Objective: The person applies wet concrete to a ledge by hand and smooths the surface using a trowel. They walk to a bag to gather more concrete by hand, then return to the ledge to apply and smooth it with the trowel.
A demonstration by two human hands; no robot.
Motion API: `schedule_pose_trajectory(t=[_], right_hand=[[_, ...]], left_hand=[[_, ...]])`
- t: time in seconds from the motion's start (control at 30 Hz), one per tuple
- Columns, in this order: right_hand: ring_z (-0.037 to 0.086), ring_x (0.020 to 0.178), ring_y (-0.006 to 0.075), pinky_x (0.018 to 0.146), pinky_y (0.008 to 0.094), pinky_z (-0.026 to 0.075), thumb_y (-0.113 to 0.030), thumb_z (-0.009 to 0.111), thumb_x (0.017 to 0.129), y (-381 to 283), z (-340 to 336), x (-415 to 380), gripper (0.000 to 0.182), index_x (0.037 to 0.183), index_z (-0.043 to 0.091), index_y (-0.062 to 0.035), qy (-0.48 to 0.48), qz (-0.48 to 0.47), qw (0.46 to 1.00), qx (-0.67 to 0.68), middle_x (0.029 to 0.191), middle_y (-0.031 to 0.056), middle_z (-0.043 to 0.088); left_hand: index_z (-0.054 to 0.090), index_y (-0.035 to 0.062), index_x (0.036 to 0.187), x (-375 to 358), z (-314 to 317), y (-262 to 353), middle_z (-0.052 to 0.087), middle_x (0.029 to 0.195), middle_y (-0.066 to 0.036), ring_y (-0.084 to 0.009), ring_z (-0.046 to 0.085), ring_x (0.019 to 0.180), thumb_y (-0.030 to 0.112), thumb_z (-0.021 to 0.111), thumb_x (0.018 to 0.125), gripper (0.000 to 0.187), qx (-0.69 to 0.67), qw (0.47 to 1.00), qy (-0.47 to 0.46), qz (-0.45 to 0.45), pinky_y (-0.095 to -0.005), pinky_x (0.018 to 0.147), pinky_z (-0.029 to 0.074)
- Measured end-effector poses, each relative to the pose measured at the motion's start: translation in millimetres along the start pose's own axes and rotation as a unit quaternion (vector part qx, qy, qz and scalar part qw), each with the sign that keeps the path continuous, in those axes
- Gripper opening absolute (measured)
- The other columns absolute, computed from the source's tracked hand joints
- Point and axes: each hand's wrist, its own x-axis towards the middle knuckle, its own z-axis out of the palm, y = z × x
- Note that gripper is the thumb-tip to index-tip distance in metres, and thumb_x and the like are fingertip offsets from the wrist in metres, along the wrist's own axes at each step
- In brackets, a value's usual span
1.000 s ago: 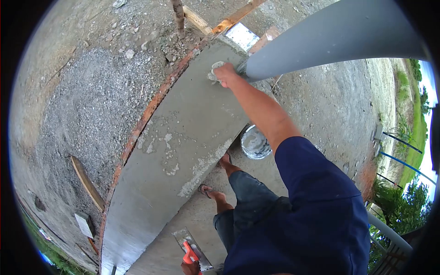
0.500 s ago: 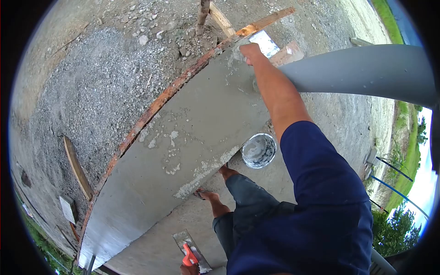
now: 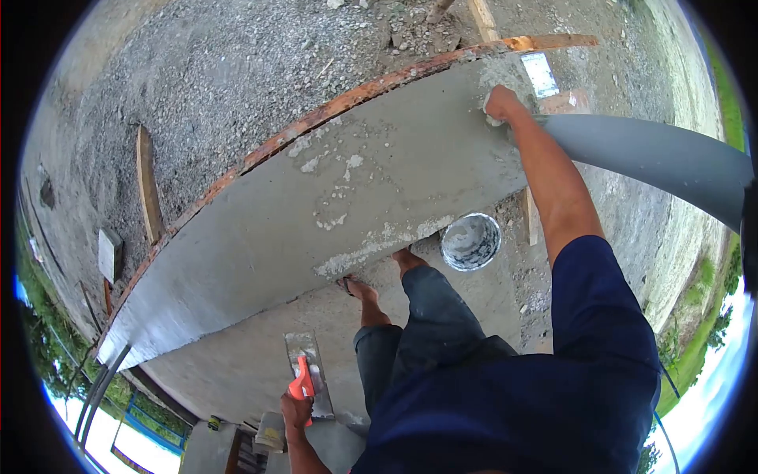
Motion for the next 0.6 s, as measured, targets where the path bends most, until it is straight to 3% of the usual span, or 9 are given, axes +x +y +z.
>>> schedule_pose_trajectory(t=[0.03, 0.1, 0.2, 0.23, 0.3, 0.37, 0.43, 0.5, 0.6], right_hand=[[0.067, 0.074, 0.0305, 0.065, 0.0377, 0.052, -0.004, 0.058, 0.062, -16.8, 8.2, -3.8, 0.01, 0.062, 0.066, 0.0025, 0.02, -0.032, 0.999, 0.022, 0.072, 0.0228, 0.065], [0.065, 0.065, 0.0287, 0.056, 0.0392, 0.048, -0.004, 0.057, 0.063, -49.1, 40.7, 9.1, 0.016, 0.07, 0.063, 0.0087, -0.015, 0.028, 0.931, 0.364, 0.069, 0.0237, 0.063], [0.061, 0.058, 0.0207, 0.045, 0.0367, 0.045, -0.003, 0.06, 0.071, -135.3, 61.7, 13.6, 0.017, 0.085, 0.063, 0.0059, -0.008, -0.043, 0.875, 0.482, 0.071, 0.0137, 0.063], [0.06, 0.055, 0.0213, 0.041, 0.0382, 0.042, -0.003, 0.058, 0.072, -184.4, -6.8, -45.1, 0.02, 0.088, 0.062, 0.0071, -0.038, 0.006, 0.915, 0.402, 0.075, 0.0146, 0.062], [0.06, 0.056, 0.0219, 0.039, 0.0403, 0.038, -0.005, 0.058, 0.071, -232.7, 34.3, -2.4, 0.021, 0.087, 0.061, 0.0077, -0.032, -0.024, 0.864, 0.502, 0.075, 0.0144, 0.061], [0.06, 0.053, 0.0259, 0.038, 0.0419, 0.038, -0.006, 0.058, 0.07, -292.7, 31.3, -7.1, 0.025, 0.089, 0.06, 0.0089, -0.021, -0.035, 0.854, 0.518, 0.073, 0.0167, 0.061], [0.06, 0.047, 0.0332, 0.038, 0.0431, 0.042, -0.005, 0.056, 0.067, -353.5, -14.5, -67.2, 0.031, 0.093, 0.06, 0.0108, 0.015, -0.023, 0.89, 0.456, 0.067, 0.0215, 0.061], [0.061, 0.048, 0.0346, 0.038, 0.0436, 0.042, -0.006, 0.056, 0.067, -404.8, -14.7, -76.1, 0.029, 0.091, 0.059, 0.0103, -0.035, -0.043, 0.911, 0.41, 0.067, 0.0219, 0.061], [0.066, 0.061, 0.0347, 0.051, 0.0414, 0.05, -0.008, 0.061, 0.064, -471.9, -11.0, -90.3, 0.028, 0.087, 0.063, 0.0073, -0.05, -0.087, 0.954, 0.283, 0.071, 0.0235, 0.064]], left_hand=[[0.062, -0.0001, 0.086, -3.0, -6.4, 13.0, 0.061, 0.059, -0.01, -0.0192, 0.063, 0.052, 0.008, 0.061, 0.074, 0.015, -0.036, 0.999, -0.005, -0.034, -0.0344, 0.049, 0.049], [0.062, 0.0002, 0.086, -1.5, -10.0, 12.6, 0.061, 0.059, -0.01, -0.0183, 0.062, 0.051, 0.008, 0.061, 0.073, 0.015, -0.059, 0.996, -0.024, -0.07, -0.0341, 0.049, 0.049], [0.061, 0.0011, 0.084, 0.8, -9.4, -3.1, 0.063, 0.065, -0.013, -0.0237, 0.064, 0.059, 0.013, 0.057, 0.076, 0.015, -0.063, 0.996, -0.023, -0.059, -0.0365, 0.052, 0.048], [0.061, 0.0014, 0.084, -0.8, -6.0, -15.4, 0.063, 0.067, -0.015, -0.0267, 0.065, 0.062, 0.015, 0.055, 0.077, 0.016, -0.058, 0.997, -0.018, -0.047, -0.0379, 0.054, 0.048], [0.061, 0.0005, 0.085, 8.3, 18.9, -76.1, 0.061, 0.061, -0.011, -0.0202, 0.062, 0.054, 0.012, 0.06, 0.075, 0.016, -0.017, 0.996, 0.032, 0.078, -0.0348, 0.05, 0.049], [0.062, 0.0023, 0.087, -4.9, 25.1, -96.6, 0.063, 0.065, -0.012, -0.0238, 0.064, 0.058, 0.012, 0.061, 0.074, 0.016, -0.06, 0.996, 0.042, 0.048, -0.0355, 0.054, 0.05], [0.063, 0.0045, 0.091, -17.7, 25.2, -107.0, 0.065, 0.071, -0.014, -0.0281, 0.065, 0.065, 0.012, 0.061, 0.074, 0.018, -0.142, 0.989, 0.034, -0.015, -0.0366, 0.058, 0.051], [0.064, 0.0069, 0.095, -17.1, 30.0, -133.6, 0.066, 0.078, -0.015, -0.0322, 0.066, 0.074, 0.012, 0.06, 0.074, 0.022, -0.146, 0.988, 0.025, -0.037, -0.038, 0.063, 0.051], [0.065, 0.0098, 0.101, -3.7, 66.3, -201.9, 0.067, 0.084, -0.015, -0.035, 0.064, 0.082, 0.013, 0.06, 0.074, 0.027, -0.01, 0.999, 0.042, 0.029, -0.0392, 0.068, 0.051]])
